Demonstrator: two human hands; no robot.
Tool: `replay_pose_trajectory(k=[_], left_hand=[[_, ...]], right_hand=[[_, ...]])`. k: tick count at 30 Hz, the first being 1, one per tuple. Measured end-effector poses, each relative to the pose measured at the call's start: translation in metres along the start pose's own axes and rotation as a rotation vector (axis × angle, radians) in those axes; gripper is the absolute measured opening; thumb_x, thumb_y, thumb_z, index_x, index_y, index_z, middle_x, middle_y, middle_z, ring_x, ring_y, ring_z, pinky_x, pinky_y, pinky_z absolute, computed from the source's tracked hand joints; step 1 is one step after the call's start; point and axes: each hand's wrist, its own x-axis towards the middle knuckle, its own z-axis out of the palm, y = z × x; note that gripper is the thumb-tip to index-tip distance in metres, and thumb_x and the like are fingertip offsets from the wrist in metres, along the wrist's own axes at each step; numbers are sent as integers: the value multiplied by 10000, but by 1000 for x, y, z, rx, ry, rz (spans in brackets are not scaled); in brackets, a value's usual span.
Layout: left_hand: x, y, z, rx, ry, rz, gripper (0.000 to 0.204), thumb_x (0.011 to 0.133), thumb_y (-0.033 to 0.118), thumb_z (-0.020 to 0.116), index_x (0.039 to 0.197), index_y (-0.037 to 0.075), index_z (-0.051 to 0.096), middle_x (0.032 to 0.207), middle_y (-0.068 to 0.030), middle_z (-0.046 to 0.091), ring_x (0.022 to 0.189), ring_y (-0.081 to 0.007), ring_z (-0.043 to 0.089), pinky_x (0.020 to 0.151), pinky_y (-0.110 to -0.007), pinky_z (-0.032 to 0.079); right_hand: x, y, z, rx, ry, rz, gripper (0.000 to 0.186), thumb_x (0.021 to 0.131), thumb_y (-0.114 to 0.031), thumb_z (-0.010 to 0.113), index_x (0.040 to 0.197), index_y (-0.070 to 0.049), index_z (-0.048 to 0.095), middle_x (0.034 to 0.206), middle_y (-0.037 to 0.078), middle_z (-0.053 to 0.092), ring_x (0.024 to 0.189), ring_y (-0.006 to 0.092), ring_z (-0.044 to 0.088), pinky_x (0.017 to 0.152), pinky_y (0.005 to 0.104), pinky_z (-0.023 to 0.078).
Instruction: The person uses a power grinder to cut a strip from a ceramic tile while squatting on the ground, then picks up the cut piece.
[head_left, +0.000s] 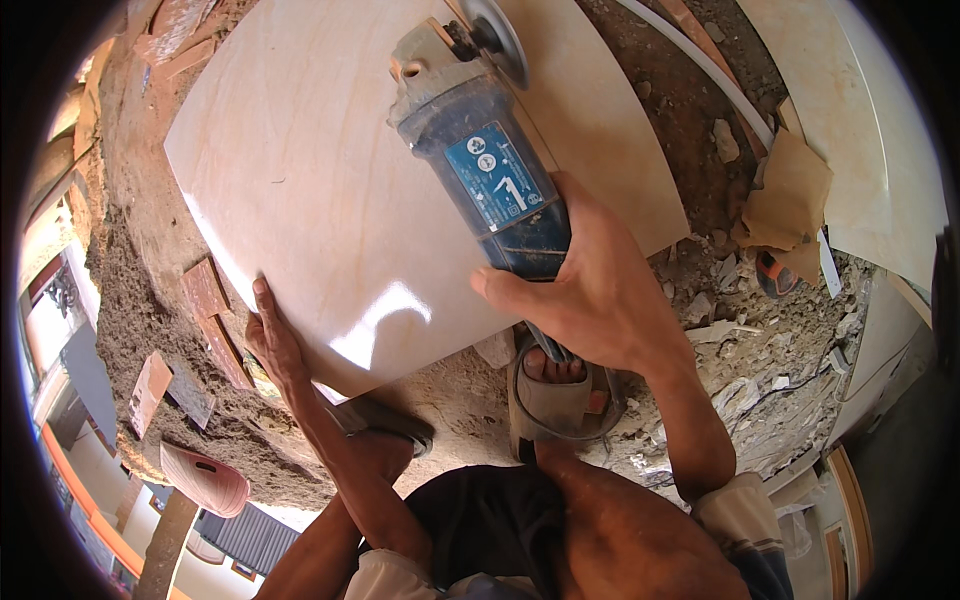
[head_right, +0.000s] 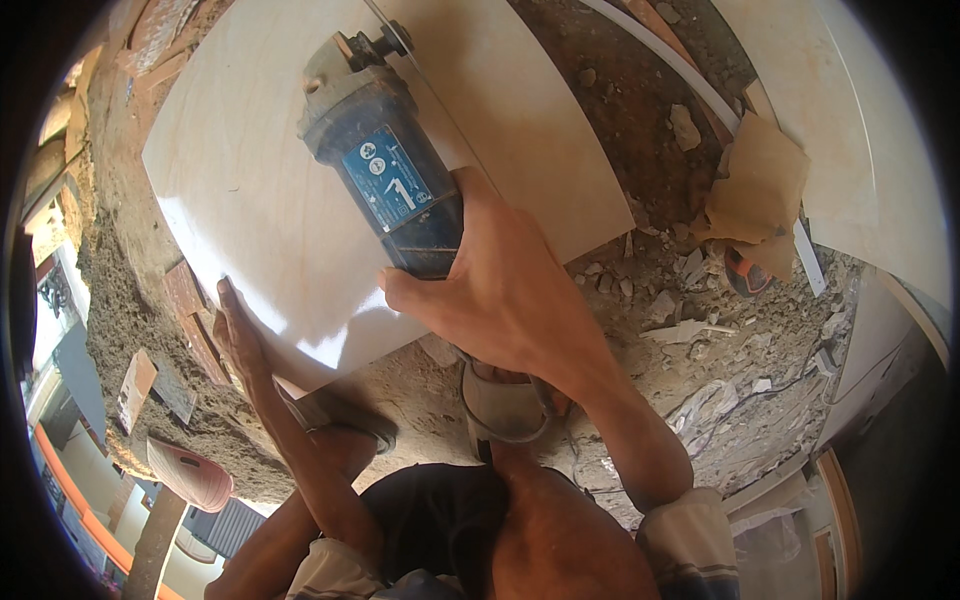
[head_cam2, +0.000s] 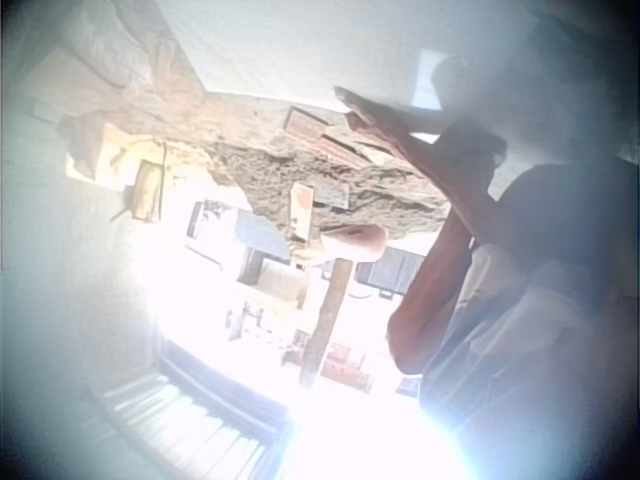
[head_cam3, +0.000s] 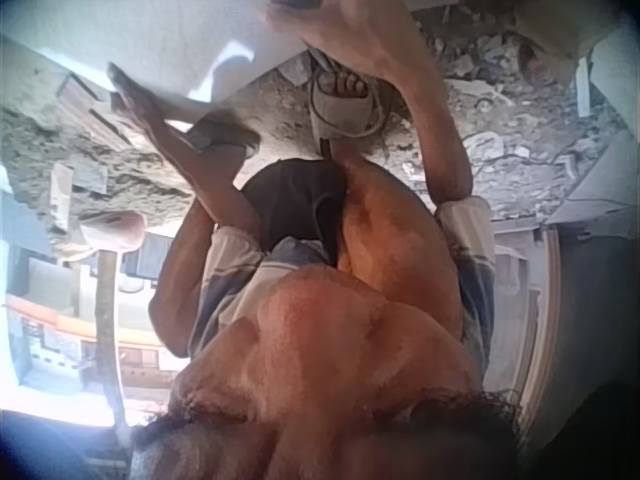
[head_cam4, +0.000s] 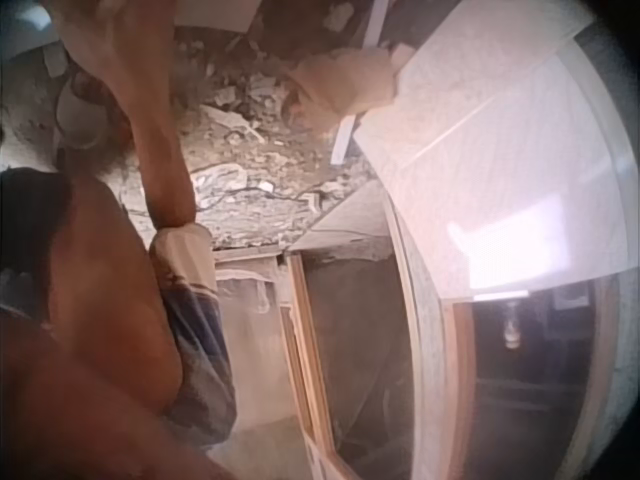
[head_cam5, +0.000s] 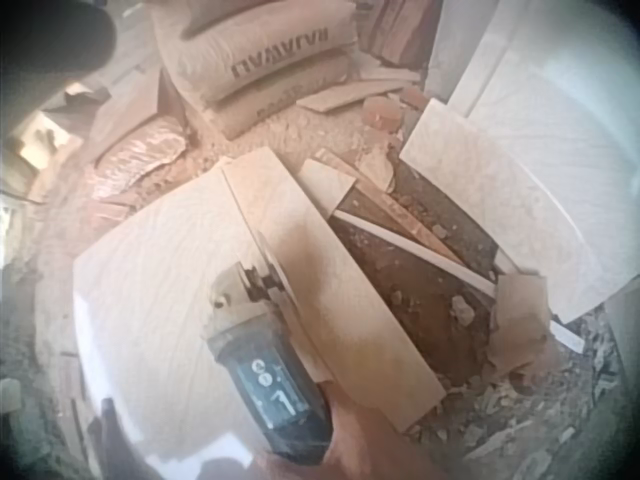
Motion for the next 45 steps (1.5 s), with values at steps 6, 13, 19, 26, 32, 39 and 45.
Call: replay_pose_trajectory(k=[6,13,19,26,32,39,45], left_hand=[[2,-2,-3,0,-24,-33,772,921,766,667,773,12,597,722,-113,645,641,-203,605,629,-392,547],[-2,1,1,-16,9,-6,791,920,762,670,832,-24,642,762,-136,675,665,-215,628,654,-400,556],[0,3,-7,20,-136,-132,925,954,765,583,1420,-33,637,1286,-250,690,1182,-348,646,1014,-516,521],[-7,8,1,-39,-1,26,773,933,737,678,792,-22,666,708,-103,665,625,-178,610,595,-371,525],[-8,10,1,-71,-19,30,780,933,731,683,846,-44,682,726,-116,676,638,-181,620,599,-369,526],[-3,3,1,-57,3,8,737,919,736,699,746,30,581,687,-89,623,615,-179,575,600,-369,520],[-3,3,0,-66,-14,17,736,925,737,689,770,21,614,685,-84,627,608,-173,573,599,-360,517]], right_hand=[[-5,4,0,-13,6,-8,602,791,-320,868,1192,34,592,928,112,670,804,193,659,760,361,556],[-12,5,-1,9,-3,14,607,794,-306,871,1203,38,585,932,110,670,800,188,658,752,358,555],[-19,12,0,10,25,-15,608,795,-312,874,1200,37,586,928,111,669,798,190,657,753,359,554],[-28,16,0,55,-7,20,579,815,-275,865,1201,39,570,873,94,678,688,177,693,666,345,571],[-34,18,-1,58,-23,35,598,810,-300,840,1204,58,569,926,183,713,795,281,739,750,405,580],[-42,27,0,2,10,-34,570,830,-235,850,1234,44,560,871,109,723,697,180,739,703,347,603],[-49,27,-1,11,3,24,586,809,-257,861,1229,35,575,928,116,726,789,194,741,758,349,596]])
